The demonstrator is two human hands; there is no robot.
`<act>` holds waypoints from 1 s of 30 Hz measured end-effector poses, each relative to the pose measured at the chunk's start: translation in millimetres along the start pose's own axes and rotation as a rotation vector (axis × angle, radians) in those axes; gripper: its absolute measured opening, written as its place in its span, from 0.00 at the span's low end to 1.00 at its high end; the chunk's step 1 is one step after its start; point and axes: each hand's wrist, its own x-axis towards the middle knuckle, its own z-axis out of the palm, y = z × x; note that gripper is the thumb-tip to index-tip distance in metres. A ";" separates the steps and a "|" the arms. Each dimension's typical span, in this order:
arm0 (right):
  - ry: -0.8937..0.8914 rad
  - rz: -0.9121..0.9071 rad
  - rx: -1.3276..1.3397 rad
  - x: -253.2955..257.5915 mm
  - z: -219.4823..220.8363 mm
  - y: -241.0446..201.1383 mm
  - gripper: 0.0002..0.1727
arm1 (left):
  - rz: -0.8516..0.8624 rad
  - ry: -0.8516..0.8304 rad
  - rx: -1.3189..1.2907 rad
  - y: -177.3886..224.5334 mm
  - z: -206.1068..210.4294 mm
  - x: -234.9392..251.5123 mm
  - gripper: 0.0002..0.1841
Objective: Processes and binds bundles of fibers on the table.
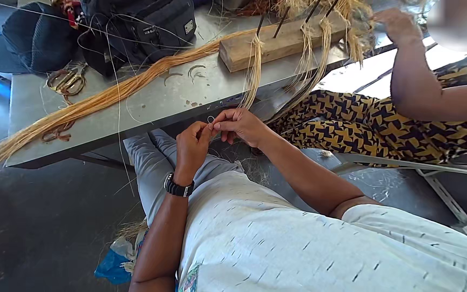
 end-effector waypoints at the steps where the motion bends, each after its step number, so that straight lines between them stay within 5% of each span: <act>1: 0.003 0.012 0.021 0.8 -0.2 1.3 0.04 | -0.001 -0.006 -0.008 0.4 -0.1 0.2 0.13; 8: 0.032 0.071 0.145 6.8 -8.2 1.1 0.06 | 0.052 -0.062 -0.131 -3.4 1.7 1.6 0.10; 30: 0.169 0.027 0.147 5.2 10.8 8.3 0.08 | 0.162 -0.136 0.053 -1.3 -1.1 2.6 0.09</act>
